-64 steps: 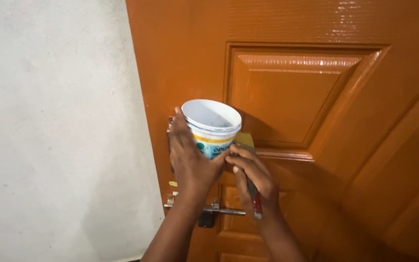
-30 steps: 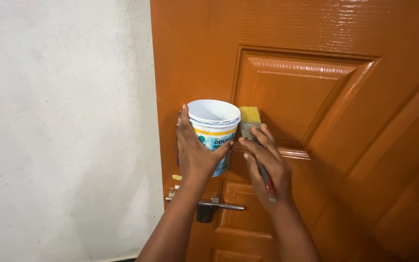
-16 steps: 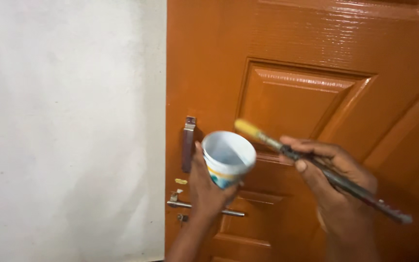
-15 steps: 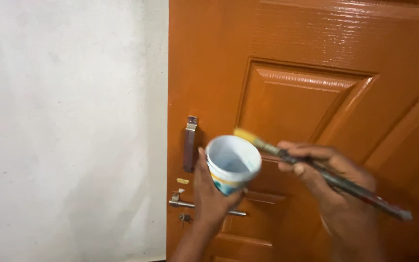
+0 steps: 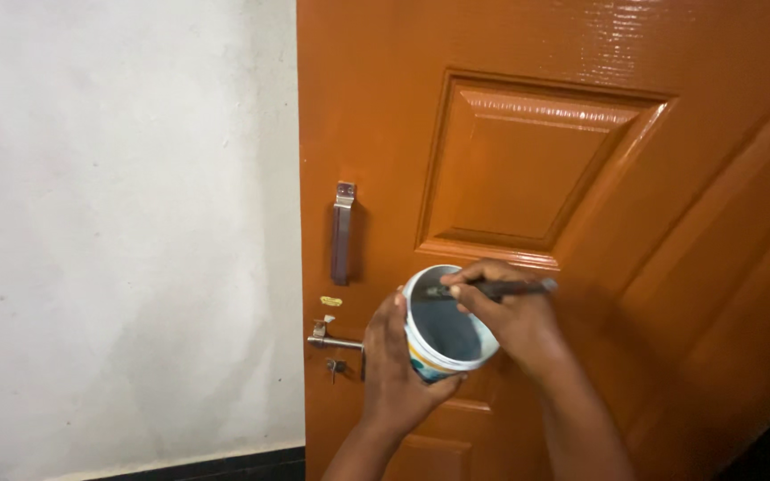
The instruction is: The person paints a wooden door with a yellow paintbrush, repeatedly dipping it into a small container of paint held in the other hand. The person applies paint to the door's surface and around the handle area.
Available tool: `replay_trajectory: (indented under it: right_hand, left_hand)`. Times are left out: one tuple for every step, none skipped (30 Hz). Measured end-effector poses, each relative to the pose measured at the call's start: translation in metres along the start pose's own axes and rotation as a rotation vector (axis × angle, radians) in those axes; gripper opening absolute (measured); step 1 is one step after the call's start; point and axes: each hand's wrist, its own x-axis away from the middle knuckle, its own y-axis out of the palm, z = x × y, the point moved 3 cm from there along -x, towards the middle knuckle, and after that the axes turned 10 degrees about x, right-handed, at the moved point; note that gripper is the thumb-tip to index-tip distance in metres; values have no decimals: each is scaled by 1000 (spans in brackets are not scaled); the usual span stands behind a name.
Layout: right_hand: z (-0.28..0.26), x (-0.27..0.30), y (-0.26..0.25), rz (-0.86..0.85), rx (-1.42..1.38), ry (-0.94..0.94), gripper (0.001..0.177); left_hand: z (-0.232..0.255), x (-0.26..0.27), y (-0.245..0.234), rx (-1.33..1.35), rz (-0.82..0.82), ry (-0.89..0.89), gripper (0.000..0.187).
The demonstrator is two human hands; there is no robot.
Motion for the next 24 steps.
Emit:
replay_trajectory:
  right_hand:
    - [-5,6,-3,41,-50,15,14]
    - [-11,14,-8,81,-101,30,14]
    - [-15,21,-14,117,-143,50,14]
    - [-19,33,-18,99,-96,58,14]
    - [-25,40,-22,93,-52,36,14]
    - [-29,42,-28,88,-8,14,15]
    - [-30,43,-27,47,18,-44,15]
    - [-30,40,-26,7,44,-102,15]
    - [-26,45,-25,-35,78,-143,15]
    - [-19,49,-21,-51,113,-98,15]
    - [-15,43,-22,-55,156,-72,15]
    - [-13,35,-24,-59,198,-46,15]
    - [-13,26,-30,3,128,-36,14]
    - [-15,15,-37,65,59,-25,14]
    - [-13,19,-39,118,-7,3,14]
    - [-12,30,-36,128,-62,15,13]
    - [-17,34,-38,150,-112,0,12]
    - [-24,38,-42,173,-163,-16,12]
    - [-34,44,-47,189,-146,-89,12]
    - [-44,51,-52,205,-129,-161,11]
    - [-51,58,-53,213,-114,-231,11]
    - [-54,64,-52,151,-80,-216,12]
    - [-57,66,-52,96,-46,-210,13]
    - [-58,66,-51,40,-12,-205,14]
  left_hand:
    - [-4,1,-2,28,2,-82,135]
    - [-9,2,-3,56,4,-163,135]
    - [-10,6,-2,90,11,-252,136]
    - [-6,12,-3,100,9,-244,136]
    - [-5,8,-5,106,19,-205,136]
    - [-5,1,-4,112,28,-166,135]
    - [-3,-1,-6,117,27,-174,135]
    - [-2,-3,-3,122,27,-183,135]
    - [1,3,0,139,21,-206,135]
    - [4,12,-1,117,-7,-212,136]
    - [5,10,1,99,-26,-196,137]
    - [6,6,5,82,-45,-180,138]
    - [8,3,5,82,-33,-157,137]
    - [10,-1,7,83,-21,-134,137]
    - [14,7,7,86,-12,-130,136]
    - [15,16,3,74,-30,-182,136]
    - [12,11,1,66,-35,-206,136]
    - [10,6,-2,57,-41,-229,136]
    - [11,2,-4,74,-10,-230,135]
    - [11,-1,-6,91,22,-232,134]
    - [12,1,-8,103,56,-240,133]
    - [15,4,-9,111,43,-239,133]
    - [17,4,-9,120,32,-226,132]
    - [19,2,-8,129,22,-214,131]
